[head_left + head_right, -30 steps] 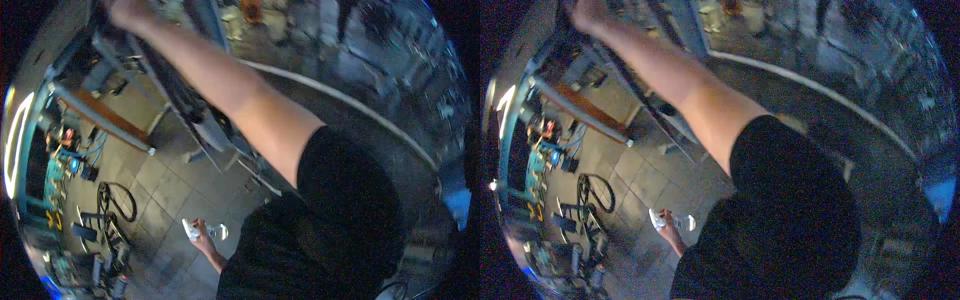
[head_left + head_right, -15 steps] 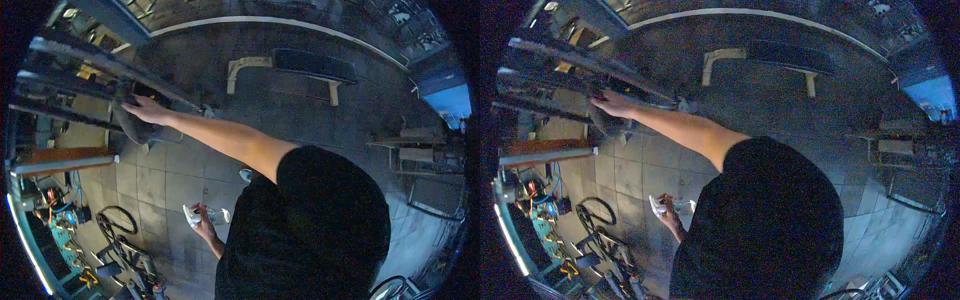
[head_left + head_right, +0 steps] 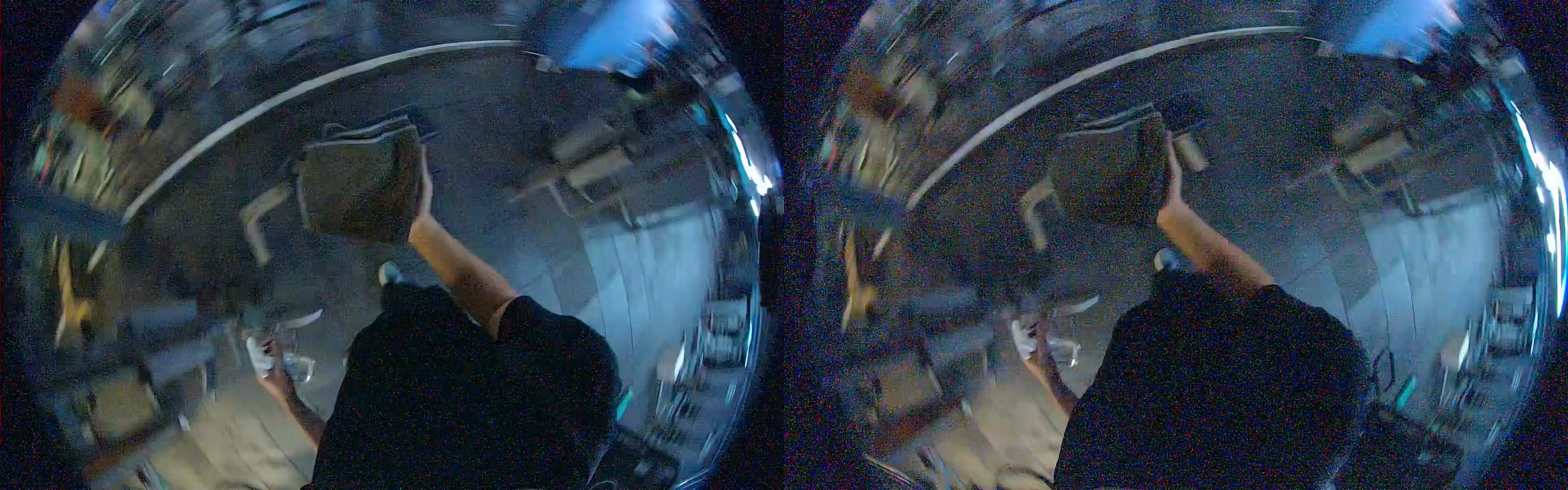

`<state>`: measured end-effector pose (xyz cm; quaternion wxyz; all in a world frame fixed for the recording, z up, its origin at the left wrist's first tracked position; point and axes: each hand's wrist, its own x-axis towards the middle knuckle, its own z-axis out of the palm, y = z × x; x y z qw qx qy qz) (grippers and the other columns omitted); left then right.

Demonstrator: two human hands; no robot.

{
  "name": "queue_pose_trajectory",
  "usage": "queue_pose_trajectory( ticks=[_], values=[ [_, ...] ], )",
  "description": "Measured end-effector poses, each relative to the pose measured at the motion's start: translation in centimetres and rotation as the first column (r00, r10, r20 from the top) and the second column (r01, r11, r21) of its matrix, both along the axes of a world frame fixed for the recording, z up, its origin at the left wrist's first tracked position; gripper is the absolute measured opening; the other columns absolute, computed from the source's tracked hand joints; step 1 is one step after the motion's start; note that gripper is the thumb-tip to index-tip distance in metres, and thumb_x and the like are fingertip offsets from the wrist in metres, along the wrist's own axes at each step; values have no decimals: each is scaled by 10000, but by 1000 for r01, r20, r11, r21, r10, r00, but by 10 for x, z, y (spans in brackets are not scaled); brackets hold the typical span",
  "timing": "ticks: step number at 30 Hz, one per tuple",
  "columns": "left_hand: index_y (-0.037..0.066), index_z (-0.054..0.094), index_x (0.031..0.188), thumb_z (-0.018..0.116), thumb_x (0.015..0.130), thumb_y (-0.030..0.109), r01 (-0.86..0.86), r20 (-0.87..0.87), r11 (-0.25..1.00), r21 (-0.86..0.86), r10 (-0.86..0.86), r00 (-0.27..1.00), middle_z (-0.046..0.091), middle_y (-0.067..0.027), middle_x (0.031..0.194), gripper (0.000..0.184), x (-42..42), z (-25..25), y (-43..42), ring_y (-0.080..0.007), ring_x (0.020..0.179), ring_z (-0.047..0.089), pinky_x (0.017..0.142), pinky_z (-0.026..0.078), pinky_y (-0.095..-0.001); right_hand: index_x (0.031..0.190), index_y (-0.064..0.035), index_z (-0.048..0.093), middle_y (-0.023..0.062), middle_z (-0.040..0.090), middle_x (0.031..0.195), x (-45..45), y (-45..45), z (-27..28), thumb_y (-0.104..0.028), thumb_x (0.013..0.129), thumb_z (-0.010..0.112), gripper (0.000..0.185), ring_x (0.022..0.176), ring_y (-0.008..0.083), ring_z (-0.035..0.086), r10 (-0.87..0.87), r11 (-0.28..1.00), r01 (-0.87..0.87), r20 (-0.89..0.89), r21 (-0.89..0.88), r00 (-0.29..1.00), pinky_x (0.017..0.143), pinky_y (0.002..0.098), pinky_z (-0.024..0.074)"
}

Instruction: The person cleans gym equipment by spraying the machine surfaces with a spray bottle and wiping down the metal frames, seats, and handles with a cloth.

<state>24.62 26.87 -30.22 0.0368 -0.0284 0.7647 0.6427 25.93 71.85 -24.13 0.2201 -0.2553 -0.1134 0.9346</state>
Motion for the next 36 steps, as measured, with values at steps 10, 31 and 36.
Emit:
queue_pose_trajectory(
  ticks=[10,31,36],
  values=[
    [-39,635,1126,666,933,6,732,-123,662,158,-723,680,665,-67,1094,201,-164,55,343,-152,963,621,905,492,-300,1331,-76,600,128,620,1305,85,147,70,-640,1005,439,671,1138,340,605,-669,649,642,-96,408,737,989,516,505],
    [22,722,1063,741,914,63,798,-85,-599,-62,-794,-602,698,33,902,155,-155,154,606,-53,824,641,727,518,-243,1302,-56,633,99,664,1278,151,-69,42,-383,1000,599,447,1173,281,624,-899,-431,821,-96,375,-428,1005,455,514],
    [0,696,1079,755,900,83,747,-234,-665,-12,-724,-649,722,-52,939,206,-118,168,663,-132,840,704,773,572,-299,1305,-76,633,101,615,1369,156,-103,32,-341,1013,586,397,1233,294,601,-829,-560,771,-219,305,-515,1051,496,496]
  ],
)
